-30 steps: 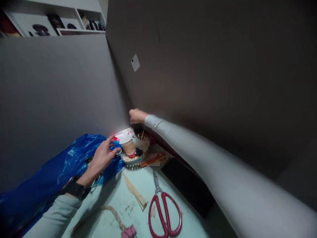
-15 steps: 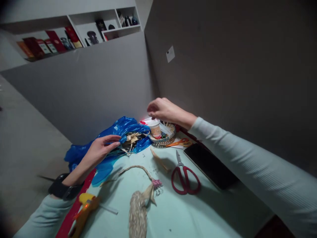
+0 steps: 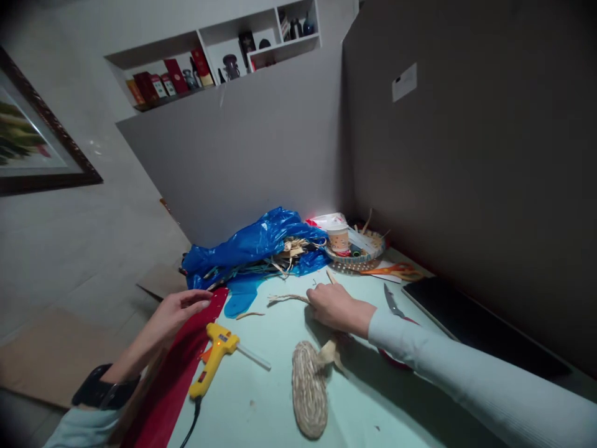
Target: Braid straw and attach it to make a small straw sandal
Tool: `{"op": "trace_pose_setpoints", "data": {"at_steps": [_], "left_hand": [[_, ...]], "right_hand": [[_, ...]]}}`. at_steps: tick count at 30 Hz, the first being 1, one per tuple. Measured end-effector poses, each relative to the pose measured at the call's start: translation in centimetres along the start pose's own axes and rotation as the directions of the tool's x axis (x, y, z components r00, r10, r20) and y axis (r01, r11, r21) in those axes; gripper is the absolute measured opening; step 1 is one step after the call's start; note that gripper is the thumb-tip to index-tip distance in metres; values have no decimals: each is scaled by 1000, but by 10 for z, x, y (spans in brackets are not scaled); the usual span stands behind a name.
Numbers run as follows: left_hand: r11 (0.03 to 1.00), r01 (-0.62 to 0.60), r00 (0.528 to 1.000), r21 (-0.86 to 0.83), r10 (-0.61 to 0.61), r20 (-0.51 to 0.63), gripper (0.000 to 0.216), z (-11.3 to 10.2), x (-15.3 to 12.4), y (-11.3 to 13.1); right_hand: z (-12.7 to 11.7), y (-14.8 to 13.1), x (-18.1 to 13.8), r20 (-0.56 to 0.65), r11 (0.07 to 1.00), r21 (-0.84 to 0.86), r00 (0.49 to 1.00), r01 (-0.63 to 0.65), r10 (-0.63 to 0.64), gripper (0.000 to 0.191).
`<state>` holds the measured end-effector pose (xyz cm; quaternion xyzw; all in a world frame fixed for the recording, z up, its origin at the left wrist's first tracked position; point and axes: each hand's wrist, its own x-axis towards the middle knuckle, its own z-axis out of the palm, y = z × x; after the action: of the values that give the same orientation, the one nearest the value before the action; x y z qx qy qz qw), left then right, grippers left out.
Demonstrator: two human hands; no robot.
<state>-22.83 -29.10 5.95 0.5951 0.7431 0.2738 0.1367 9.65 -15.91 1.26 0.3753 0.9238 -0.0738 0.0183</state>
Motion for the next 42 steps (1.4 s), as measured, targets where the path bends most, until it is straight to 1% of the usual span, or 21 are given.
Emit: {"op": "trace_pose_setpoints", "data": {"at_steps": [4, 7, 9, 11, 13, 15, 16, 18, 20, 22, 24, 26, 29, 34, 38, 40, 42], "left_hand": [[1000, 9, 1000, -27, -9, 25, 24, 2, -2, -16], [996, -5, 1000, -90, 7, 22, 24, 10, 0, -15], [989, -25, 1000, -143, 27, 11, 23, 18, 3, -7], [978, -44, 999, -205, 41, -17, 20, 26, 8, 7], [953, -57, 997, -298, 42, -58, 21, 35, 13, 25], [898, -61, 997, -437, 33, -72, 26, 42, 15, 46], [858, -50, 998, -510, 30, -47, 29, 45, 15, 57], [778, 8, 998, -628, 33, 55, 37, 52, 10, 78], [706, 85, 980, -703, 68, 186, 43, 58, -1, 97], [660, 145, 945, -737, 127, 300, 40, 64, -15, 111], [633, 175, 929, -754, 148, 340, 34, 68, -28, 119], [616, 201, 932, -762, 119, 342, 31, 70, -40, 122], [599, 218, 946, -771, 64, 318, 30, 67, -54, 120], [600, 228, 963, -767, -21, 270, 34, 58, -79, 110], [611, 244, 965, -753, -79, 249, 39, 54, -96, 99], [644, 272, 955, -715, -90, 282, 43, 52, -99, 93], [710, 279, 941, -646, -68, 331, 45, 50, -99, 91]], "right_hand": [[11, 1, 16, -39, 999, -27, 999, -31, 30, 24], [8, 6, 24, -113, 998, -22, 992, -57, 54, 24], [1, 8, 28, -188, 998, -18, 981, -60, 56, 23], [-9, 8, 28, -270, 999, -16, 962, -37, 31, 22], [-17, 5, 25, -351, 1000, -20, 936, 14, -20, 19], [-22, -1, 17, -418, 995, -30, 903, 93, -97, 16], [-24, -5, 13, -444, 990, -38, 885, 137, -140, 13], [-23, -14, 2, -481, 972, -58, 847, 227, -226, 7], [-22, -22, -8, -511, 950, -74, 806, 304, -298, 15], [-22, -27, -17, -542, 925, -75, 763, 373, -352, 22], [-22, -30, -23, -574, 901, -48, 726, 431, -378, 25], [-23, -29, -28, -603, 879, 12, 705, 476, -374, 23], [-22, -23, -33, -614, 840, 138, 711, 525, -343, 16], [-15, -15, -52, -565, 742, 372, 770, 557, -295, 10], [-12, -16, -65, -565, 636, 537, 796, 554, -217, 10], [-13, -15, -69, -570, 572, 600, 800, 559, -184, 9], [-14, -14, -71, -573, 516, 643, 803, 565, -164, 14]]}}
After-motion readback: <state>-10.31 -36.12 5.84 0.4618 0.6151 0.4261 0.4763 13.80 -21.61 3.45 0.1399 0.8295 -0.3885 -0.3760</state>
